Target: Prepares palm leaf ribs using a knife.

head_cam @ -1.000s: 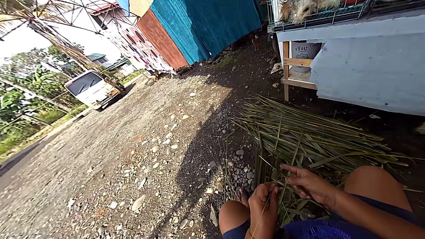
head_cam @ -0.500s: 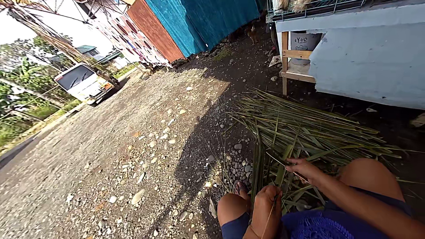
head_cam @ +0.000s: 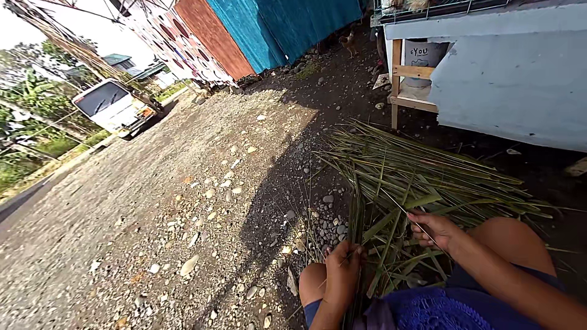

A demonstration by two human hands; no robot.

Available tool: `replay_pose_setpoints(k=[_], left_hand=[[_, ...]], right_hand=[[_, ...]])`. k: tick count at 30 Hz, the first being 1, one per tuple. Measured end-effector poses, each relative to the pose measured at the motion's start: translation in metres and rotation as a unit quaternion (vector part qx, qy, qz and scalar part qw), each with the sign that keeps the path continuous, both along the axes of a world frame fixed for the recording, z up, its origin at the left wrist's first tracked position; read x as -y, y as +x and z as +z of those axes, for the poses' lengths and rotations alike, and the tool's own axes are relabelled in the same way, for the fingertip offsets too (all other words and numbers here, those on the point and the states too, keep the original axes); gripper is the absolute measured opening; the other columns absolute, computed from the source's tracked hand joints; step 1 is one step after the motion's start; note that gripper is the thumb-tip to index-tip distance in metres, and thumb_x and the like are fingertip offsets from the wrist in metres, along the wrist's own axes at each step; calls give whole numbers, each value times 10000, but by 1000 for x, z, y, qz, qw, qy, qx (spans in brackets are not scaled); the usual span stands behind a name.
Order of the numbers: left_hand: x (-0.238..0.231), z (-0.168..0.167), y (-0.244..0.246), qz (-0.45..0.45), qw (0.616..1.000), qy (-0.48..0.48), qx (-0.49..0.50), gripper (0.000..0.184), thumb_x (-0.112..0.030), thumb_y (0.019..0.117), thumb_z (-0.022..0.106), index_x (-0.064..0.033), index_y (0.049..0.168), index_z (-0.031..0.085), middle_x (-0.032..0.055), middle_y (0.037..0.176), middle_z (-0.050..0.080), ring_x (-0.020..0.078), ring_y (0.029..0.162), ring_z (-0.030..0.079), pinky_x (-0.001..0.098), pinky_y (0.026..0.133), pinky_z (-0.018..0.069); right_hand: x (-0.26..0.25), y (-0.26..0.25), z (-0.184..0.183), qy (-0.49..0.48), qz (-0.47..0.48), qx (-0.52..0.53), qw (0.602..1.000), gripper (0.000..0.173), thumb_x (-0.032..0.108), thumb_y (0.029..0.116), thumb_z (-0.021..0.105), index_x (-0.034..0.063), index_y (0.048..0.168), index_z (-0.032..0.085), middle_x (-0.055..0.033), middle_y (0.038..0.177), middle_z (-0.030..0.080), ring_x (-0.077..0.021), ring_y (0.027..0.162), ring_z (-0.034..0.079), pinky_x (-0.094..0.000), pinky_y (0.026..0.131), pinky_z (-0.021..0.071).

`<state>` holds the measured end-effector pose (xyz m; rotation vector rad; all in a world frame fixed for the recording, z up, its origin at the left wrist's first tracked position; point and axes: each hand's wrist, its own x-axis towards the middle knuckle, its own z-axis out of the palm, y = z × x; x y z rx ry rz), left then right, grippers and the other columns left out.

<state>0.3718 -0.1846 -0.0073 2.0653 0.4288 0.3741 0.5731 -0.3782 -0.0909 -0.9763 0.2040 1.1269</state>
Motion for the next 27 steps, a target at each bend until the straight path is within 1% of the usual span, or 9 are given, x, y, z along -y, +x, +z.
replay_pose_setpoints(k=[2, 6, 9, 12, 13, 15, 18, 24, 27], left_hand=[[-18, 3, 1, 48, 993, -111, -18, 38, 40, 983, 614, 47, 954, 637, 112, 885, 767, 193, 734, 765, 340, 733, 662], [-29, 14, -1, 79, 974, -212, -27, 38, 56, 994, 587, 49, 960, 603, 155, 905, 764, 241, 771, 770, 369, 751, 656], [-12, 22, -6, 15, 985, -169, -9, 46, 68, 977, 596, 45, 975, 637, 125, 962, 762, 203, 802, 768, 346, 771, 658], [4, 25, -10, -72, 996, -15, 42, 74, 52, 951, 623, 39, 983, 688, 90, 1013, 760, 133, 844, 759, 296, 805, 649], [8, 25, -11, -90, 994, 41, 56, 82, 33, 945, 632, 28, 972, 709, 82, 1018, 762, 117, 867, 756, 284, 826, 640], [12, 21, -13, -108, 983, 127, 79, 91, -10, 942, 642, -7, 946, 733, 65, 1024, 768, 98, 922, 746, 272, 876, 614], [15, 16, -14, -113, 969, 187, 112, 95, -31, 936, 639, -19, 911, 731, 67, 1004, 771, 94, 935, 743, 249, 886, 598], [28, 9, -21, -167, 934, 296, 110, 113, -54, 946, 616, -27, 888, 708, 99, 953, 760, 161, 904, 746, 272, 849, 600], [32, 4, -21, -178, 928, 313, 95, 121, -66, 953, 616, -33, 879, 706, 100, 918, 752, 180, 886, 747, 287, 845, 603]], right_hand=[[7, -2, 4, 65, -1, -1, 998, 164, 229, 1071, 496, 188, 1217, 558, 34, 598, 471, -32, 403, 410, -178, 370, 363], [10, -6, 15, 80, 44, 115, 989, 427, 191, 1031, 521, 216, 1457, 505, 43, 646, 453, -30, 430, 406, -178, 387, 365], [3, -9, 20, -28, 57, 243, 968, 565, 131, 1030, 594, 217, 1562, 423, -8, 704, 505, -63, 440, 378, -219, 398, 341], [-7, -17, 13, -99, 84, 337, 933, 616, 273, 1036, 622, 218, 1597, 374, -50, 816, 549, -75, 468, 383, -241, 422, 351], [-10, -18, 10, -117, 101, 386, 909, 615, 316, 1038, 613, 191, 1594, 382, -88, 956, 609, -94, 555, 442, -270, 489, 394], [-11, -16, 2, -127, 150, 474, 858, 600, 364, 1050, 575, 129, 1577, 413, -179, 1375, 611, -235, 998, 653, -426, 852, 541], [-11, -20, -12, -127, 169, 545, 812, 574, 395, 1088, 470, 77, 1564, 424, -200, 1491, 537, -331, 1327, 571, -505, 1131, 427], [-16, -22, -6, -238, 200, 588, 747, 569, 436, 1116, 349, -7, 1421, 537, -266, 1182, 675, -421, 1152, 648, -583, 1019, 478], [-24, -18, -7, -243, 190, 542, 782, 574, 430, 1127, 282, 17, 1406, 567, -242, 1240, 664, -374, 1194, 633, -558, 1058, 456]])
